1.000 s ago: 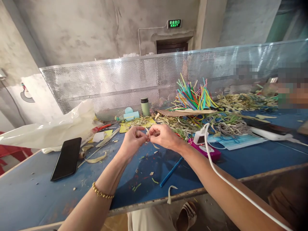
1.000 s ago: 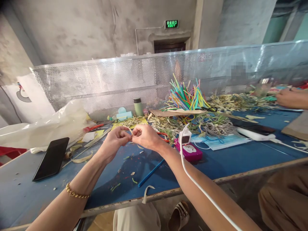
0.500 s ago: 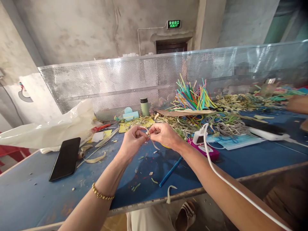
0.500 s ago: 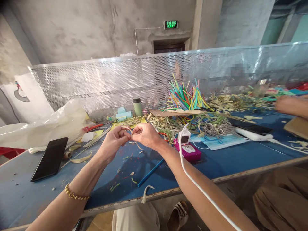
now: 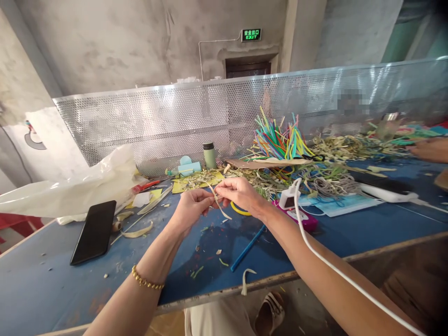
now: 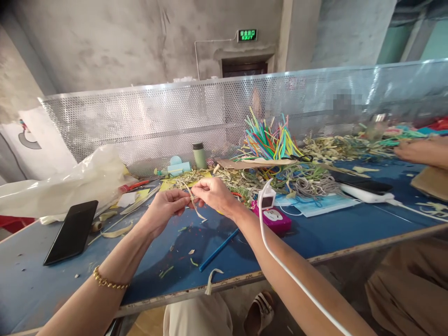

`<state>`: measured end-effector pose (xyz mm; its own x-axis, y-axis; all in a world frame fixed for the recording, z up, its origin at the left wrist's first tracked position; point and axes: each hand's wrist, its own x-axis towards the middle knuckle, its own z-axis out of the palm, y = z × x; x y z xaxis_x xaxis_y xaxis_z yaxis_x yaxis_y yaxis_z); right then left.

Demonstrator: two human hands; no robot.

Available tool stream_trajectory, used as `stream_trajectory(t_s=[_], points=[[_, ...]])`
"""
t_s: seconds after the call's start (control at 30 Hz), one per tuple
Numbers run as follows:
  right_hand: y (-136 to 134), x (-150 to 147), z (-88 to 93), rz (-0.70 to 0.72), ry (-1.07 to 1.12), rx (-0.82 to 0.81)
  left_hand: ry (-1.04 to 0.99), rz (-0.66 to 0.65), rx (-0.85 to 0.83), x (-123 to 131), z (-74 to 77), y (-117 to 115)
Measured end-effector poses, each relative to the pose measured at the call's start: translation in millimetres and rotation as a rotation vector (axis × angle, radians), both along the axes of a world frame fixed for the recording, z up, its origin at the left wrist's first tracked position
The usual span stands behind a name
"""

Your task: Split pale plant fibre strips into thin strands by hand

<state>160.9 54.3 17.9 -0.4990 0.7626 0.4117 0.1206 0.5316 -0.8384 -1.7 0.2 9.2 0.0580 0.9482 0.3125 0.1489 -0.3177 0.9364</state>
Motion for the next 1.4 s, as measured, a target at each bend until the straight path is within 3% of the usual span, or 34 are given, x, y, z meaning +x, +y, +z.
stream_trajectory(t_s=[0.17,0.4,0.8,0.93,1.0,1.2,1.4], points=[[-0.7,1.0,-0.3,0.048,-0.031,0.063,0.007,-0.033,-0.012,1.2,0.0,-0.6],[-5.0,-1.4,1.2,0.052,-0.013,0.002,-0.046,-0.014,-0.001,2.9,-2.5,0.0],[-4.5,-6.9,-4.3,-0.151,-0.083,0.305,-0.121,0.012,-0.035,6.0,-4.8,0.3],[-2.7,-7.5,-6.8,-0.135,-0.065,0.406,-0.107,-0.024,-0.064,4.8,-4.9,0.0],[-2.9,-7.0,-5.5,-0.099,-0.048,0.380,-0.116,-0.058,-0.094,3.5,-5.2,0.6],[-4.2,-2.8,1.8,-0.049,0.090,0.024,-0.268,-0.041,-0.107,-1.4,-5.2,4.4],[0.2,-3.0,-2.8,-0.056,0.048,0.093,-0.345,-0.121,-0.140,-2.2,-2.2,2.8]])
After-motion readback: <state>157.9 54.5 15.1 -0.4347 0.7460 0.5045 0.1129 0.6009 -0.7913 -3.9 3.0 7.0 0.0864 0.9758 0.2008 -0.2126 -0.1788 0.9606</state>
